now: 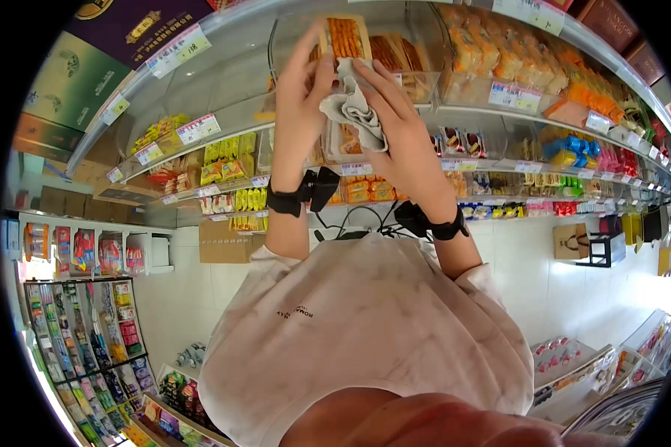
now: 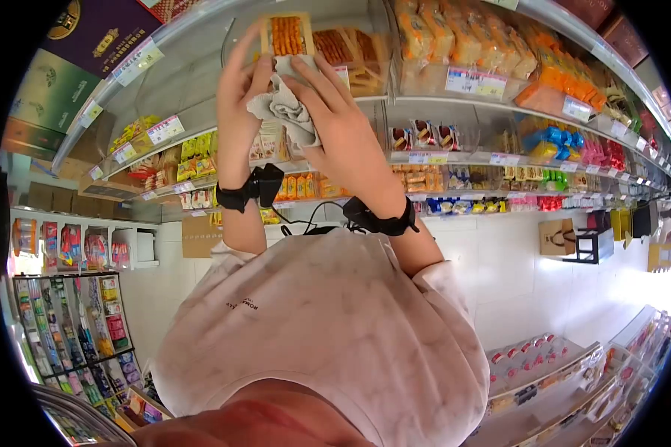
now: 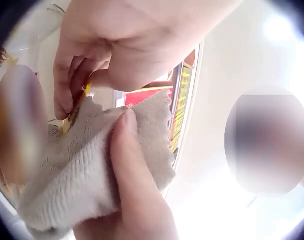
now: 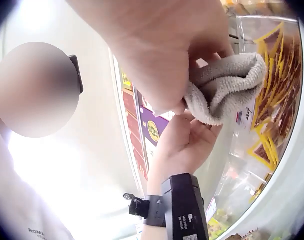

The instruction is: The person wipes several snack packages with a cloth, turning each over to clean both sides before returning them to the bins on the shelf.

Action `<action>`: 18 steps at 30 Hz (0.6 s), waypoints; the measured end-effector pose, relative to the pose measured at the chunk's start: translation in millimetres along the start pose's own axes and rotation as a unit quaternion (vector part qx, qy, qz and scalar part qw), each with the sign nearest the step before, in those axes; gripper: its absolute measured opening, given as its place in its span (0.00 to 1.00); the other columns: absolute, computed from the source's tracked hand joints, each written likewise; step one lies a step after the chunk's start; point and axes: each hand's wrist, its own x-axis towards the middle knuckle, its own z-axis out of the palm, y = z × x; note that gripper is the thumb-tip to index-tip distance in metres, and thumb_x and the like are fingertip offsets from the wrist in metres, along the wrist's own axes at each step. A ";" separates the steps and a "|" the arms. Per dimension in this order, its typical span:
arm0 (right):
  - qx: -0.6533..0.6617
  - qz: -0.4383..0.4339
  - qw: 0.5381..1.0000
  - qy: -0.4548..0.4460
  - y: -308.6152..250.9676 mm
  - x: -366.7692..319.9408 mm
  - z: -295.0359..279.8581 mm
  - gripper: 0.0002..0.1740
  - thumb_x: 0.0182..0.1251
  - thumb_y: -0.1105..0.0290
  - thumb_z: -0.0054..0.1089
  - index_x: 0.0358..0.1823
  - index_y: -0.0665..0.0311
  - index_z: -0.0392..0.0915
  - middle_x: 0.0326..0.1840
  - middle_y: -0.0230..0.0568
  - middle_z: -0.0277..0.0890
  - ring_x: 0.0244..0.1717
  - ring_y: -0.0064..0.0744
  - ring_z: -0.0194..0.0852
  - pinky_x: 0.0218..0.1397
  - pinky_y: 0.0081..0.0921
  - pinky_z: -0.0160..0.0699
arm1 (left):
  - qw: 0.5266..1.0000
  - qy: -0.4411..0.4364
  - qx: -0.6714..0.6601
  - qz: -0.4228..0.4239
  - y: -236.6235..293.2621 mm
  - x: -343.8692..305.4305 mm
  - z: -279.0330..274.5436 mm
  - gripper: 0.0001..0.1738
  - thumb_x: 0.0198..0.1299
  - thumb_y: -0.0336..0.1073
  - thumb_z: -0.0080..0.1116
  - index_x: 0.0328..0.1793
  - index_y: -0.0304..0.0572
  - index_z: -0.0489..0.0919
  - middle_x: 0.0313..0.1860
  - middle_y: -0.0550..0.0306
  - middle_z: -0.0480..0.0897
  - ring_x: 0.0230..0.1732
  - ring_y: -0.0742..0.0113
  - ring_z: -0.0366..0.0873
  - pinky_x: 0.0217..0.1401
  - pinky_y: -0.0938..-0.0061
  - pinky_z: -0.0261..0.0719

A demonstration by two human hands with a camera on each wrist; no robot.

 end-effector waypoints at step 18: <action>0.324 0.287 0.865 0.254 21.8 -61.4 -12.8 0.14 0.77 0.66 0.53 0.54 0.68 0.76 0.44 0.30 0.76 0.44 0.17 0.68 0.48 0.19 0.69 | 0.964 -0.047 0.245 0.087 -14.2 24.9 -3.5 0.16 0.69 0.39 0.56 0.49 0.30 0.81 0.44 0.42 0.83 0.42 0.43 0.81 0.46 0.61 0.79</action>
